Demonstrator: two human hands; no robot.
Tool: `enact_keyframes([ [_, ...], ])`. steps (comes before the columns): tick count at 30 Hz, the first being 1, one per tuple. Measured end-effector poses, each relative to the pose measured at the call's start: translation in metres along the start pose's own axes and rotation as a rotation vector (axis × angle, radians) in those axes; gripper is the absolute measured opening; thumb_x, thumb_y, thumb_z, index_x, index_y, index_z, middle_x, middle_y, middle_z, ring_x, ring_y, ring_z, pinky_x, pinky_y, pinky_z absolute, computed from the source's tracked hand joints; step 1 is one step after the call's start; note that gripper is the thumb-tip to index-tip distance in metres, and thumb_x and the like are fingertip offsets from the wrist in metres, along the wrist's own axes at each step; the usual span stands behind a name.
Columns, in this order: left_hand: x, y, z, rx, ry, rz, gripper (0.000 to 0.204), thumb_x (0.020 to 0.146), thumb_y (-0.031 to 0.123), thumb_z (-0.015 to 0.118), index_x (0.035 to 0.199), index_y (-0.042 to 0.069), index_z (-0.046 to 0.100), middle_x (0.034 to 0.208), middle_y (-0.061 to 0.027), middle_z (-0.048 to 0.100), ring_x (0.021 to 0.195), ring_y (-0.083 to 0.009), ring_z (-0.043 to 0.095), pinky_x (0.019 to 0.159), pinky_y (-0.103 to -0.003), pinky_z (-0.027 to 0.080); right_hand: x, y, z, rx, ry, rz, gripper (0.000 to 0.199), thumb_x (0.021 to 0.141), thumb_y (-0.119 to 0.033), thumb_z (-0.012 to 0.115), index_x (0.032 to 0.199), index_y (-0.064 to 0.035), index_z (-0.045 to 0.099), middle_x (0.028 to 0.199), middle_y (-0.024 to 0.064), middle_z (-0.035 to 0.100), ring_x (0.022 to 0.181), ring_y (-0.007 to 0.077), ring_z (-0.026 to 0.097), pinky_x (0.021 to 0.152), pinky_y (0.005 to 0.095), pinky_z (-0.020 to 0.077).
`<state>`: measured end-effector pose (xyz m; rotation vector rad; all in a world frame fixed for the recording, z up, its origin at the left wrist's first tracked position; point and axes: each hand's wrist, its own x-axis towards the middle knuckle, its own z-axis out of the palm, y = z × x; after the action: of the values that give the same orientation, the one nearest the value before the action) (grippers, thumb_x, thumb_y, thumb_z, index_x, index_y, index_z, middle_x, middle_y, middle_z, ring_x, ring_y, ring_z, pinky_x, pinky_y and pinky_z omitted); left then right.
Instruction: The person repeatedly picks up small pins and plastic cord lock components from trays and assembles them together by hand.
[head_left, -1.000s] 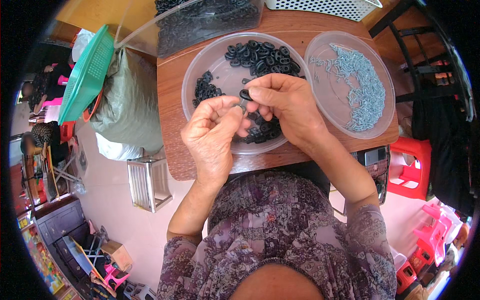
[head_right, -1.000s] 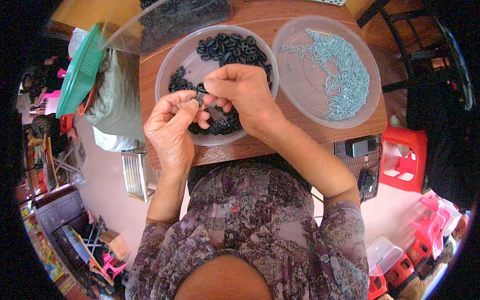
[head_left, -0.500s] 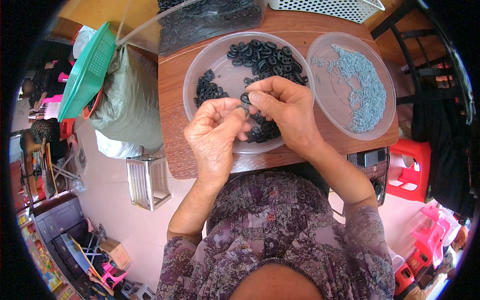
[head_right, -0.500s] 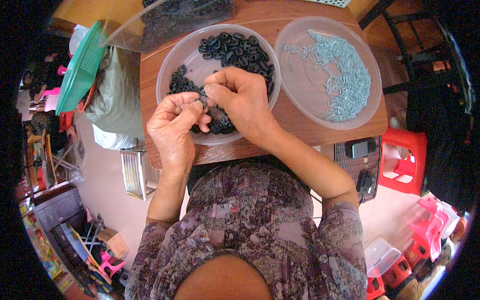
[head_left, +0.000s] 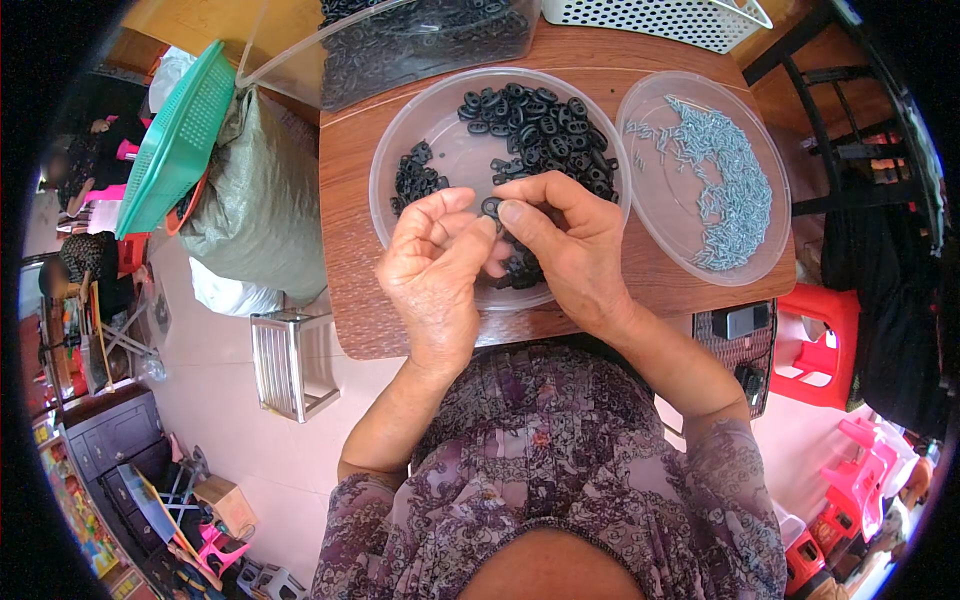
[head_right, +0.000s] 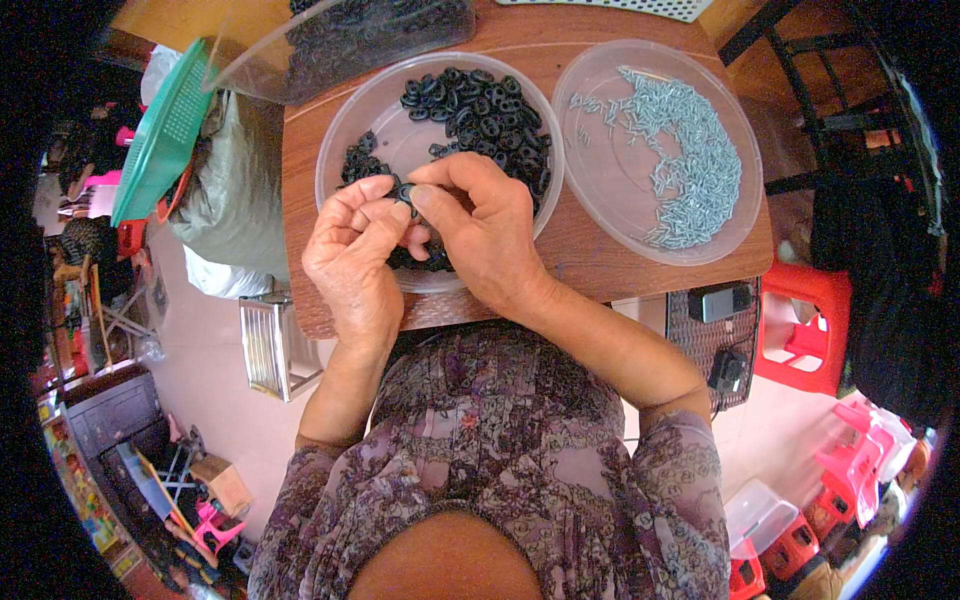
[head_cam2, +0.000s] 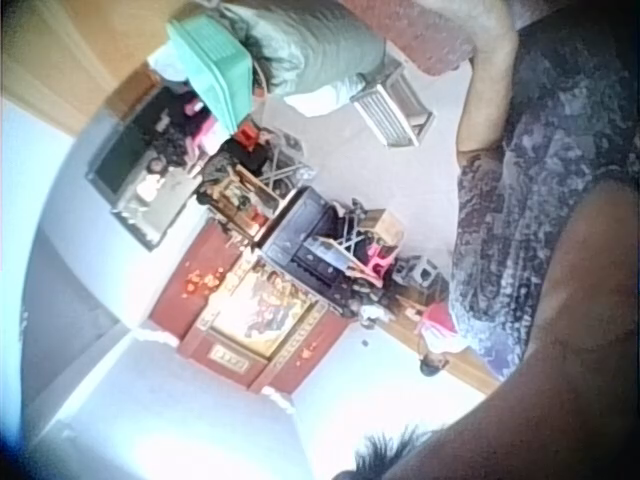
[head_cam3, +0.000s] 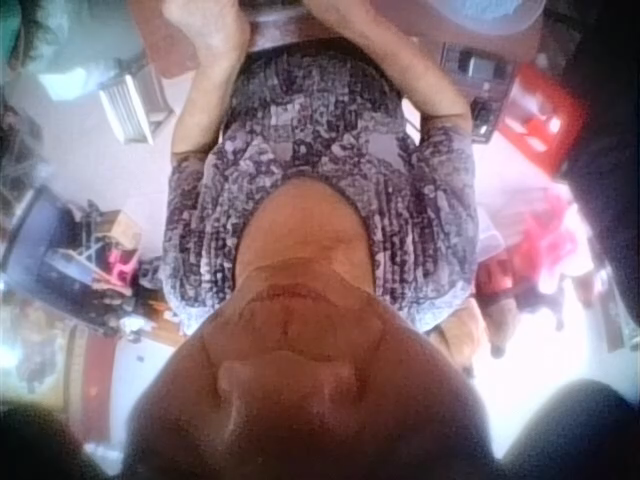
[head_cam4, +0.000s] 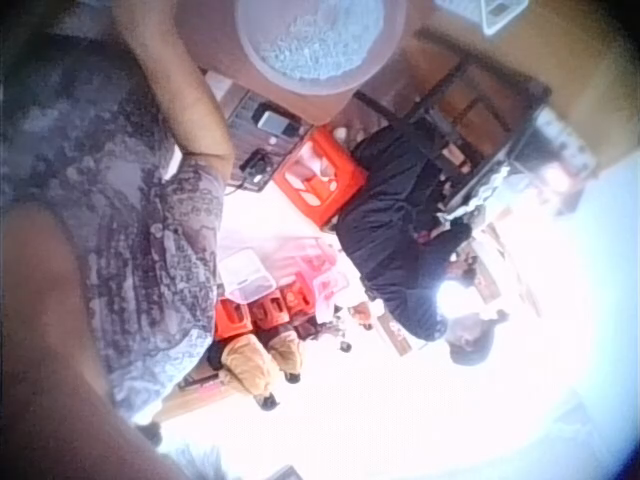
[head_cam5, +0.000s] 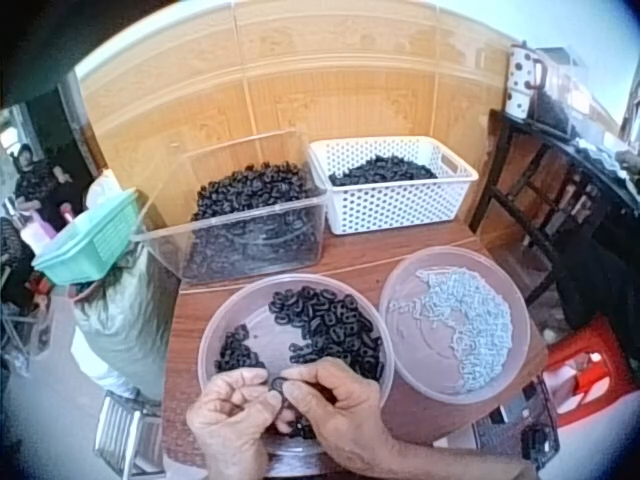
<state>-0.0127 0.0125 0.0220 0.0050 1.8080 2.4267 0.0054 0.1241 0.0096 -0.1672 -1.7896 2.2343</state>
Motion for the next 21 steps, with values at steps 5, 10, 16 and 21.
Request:
enact_keyframes([
  [5,-0.0010,-0.0012,0.0004,0.008,-0.021,0.033,0.026,0.081,-0.004,0.056,0.107,-0.007,0.052,0.073,-0.0067,0.059,0.059,-0.0100,0.056,0.051,-0.021,0.046,0.0000,0.0050,-0.0031,-0.130,-0.003,-0.146,0.008,0.079,0.002,0.056,0.087,0.0025,0.059,0.072,0.0066,0.056,0.067,0.0124,0.055,0.060,0.0262,0.0454],
  [10,0.0006,-0.0022,-0.0055,-0.006,-0.095,-0.009,0.029,0.084,0.001,0.057,0.111,-0.008,0.053,0.075,-0.0071,0.059,0.061,-0.0113,0.056,0.053,-0.022,0.046,-0.0008,0.0056,-0.0062,-0.308,-0.053,-0.350,0.015,0.074,0.003,0.058,0.088,-0.0006,0.061,0.073,0.0085,0.056,0.069,0.0214,0.052,0.065,0.0325,0.0409],
  [16,-0.0002,-0.0052,-0.0056,-0.043,-0.101,-0.029,0.024,0.084,0.000,0.056,0.106,-0.008,0.053,0.076,-0.0077,0.059,0.061,-0.0129,0.056,0.052,-0.023,0.046,-0.0029,0.0047,-0.0043,-0.409,-0.012,-0.421,0.015,0.073,0.002,0.059,0.088,-0.0023,0.062,0.071,0.0076,0.056,0.070,0.0241,0.051,0.067,0.0338,0.0391],
  [21,0.0012,-0.0023,-0.0041,-0.040,-0.107,-0.035,0.022,0.083,-0.002,0.055,0.105,-0.008,0.053,0.075,-0.0076,0.059,0.061,-0.0131,0.056,0.051,-0.023,0.046,-0.0007,0.0062,-0.0060,-0.363,-0.015,-0.393,0.015,0.073,0.002,0.059,0.087,-0.0024,0.062,0.070,0.0076,0.056,0.068,0.0243,0.051,0.064,0.0335,0.0394],
])
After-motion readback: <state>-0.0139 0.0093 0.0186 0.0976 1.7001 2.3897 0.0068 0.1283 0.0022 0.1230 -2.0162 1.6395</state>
